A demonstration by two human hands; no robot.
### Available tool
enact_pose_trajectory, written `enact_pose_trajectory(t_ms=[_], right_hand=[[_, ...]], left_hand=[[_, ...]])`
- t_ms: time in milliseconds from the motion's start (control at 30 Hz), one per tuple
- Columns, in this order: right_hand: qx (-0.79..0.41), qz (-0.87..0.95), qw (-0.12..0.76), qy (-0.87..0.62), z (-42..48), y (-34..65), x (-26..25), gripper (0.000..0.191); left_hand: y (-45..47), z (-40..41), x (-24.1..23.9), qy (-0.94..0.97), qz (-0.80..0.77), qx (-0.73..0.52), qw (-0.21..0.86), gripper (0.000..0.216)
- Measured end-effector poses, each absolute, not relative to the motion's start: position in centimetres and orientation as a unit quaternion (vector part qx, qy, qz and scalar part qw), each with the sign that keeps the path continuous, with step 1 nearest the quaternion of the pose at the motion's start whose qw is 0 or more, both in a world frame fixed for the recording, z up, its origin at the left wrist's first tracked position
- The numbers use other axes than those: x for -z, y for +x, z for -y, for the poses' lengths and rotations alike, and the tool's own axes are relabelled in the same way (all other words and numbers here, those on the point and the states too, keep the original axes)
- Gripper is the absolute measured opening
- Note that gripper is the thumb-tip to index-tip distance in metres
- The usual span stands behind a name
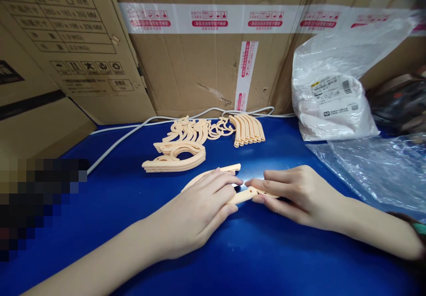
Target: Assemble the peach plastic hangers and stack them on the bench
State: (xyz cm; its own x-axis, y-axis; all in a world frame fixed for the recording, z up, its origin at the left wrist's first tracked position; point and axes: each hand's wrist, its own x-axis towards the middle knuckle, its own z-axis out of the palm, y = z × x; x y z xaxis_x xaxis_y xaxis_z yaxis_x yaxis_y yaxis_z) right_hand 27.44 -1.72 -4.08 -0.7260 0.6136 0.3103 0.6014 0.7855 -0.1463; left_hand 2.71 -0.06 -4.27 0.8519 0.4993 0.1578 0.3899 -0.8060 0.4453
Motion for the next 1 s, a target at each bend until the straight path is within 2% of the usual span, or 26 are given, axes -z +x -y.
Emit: enact_pose_trajectory(t_ms=[300, 500, 800, 1000], right_hand=[[0.080, 0.935, 0.172, -0.298, 1.54, 27.52, 4.21, 0.030], [0.102, 0.942, 0.155, -0.280, 1.43, 27.43, 3.87, 0.034], [-0.002, 0.951, 0.117, -0.287, 1.47, 27.20, 3.73, 0.030], [0.009, 0.950, 0.131, -0.285, 1.80, 26.91, 3.82, 0.027]], left_hand=[[2.80, 0.08, 4.11, 0.943, -0.233, -0.133, 0.199, 0.028], [2.61, 0.15, 4.19, 0.945, -0.227, -0.136, 0.190, 0.024], [2.89, 0.19, 4.10, 0.947, -0.226, -0.130, 0.188, 0.021], [3.22, 0.29, 3.92, 0.937, -0.253, -0.127, 0.203, 0.016]])
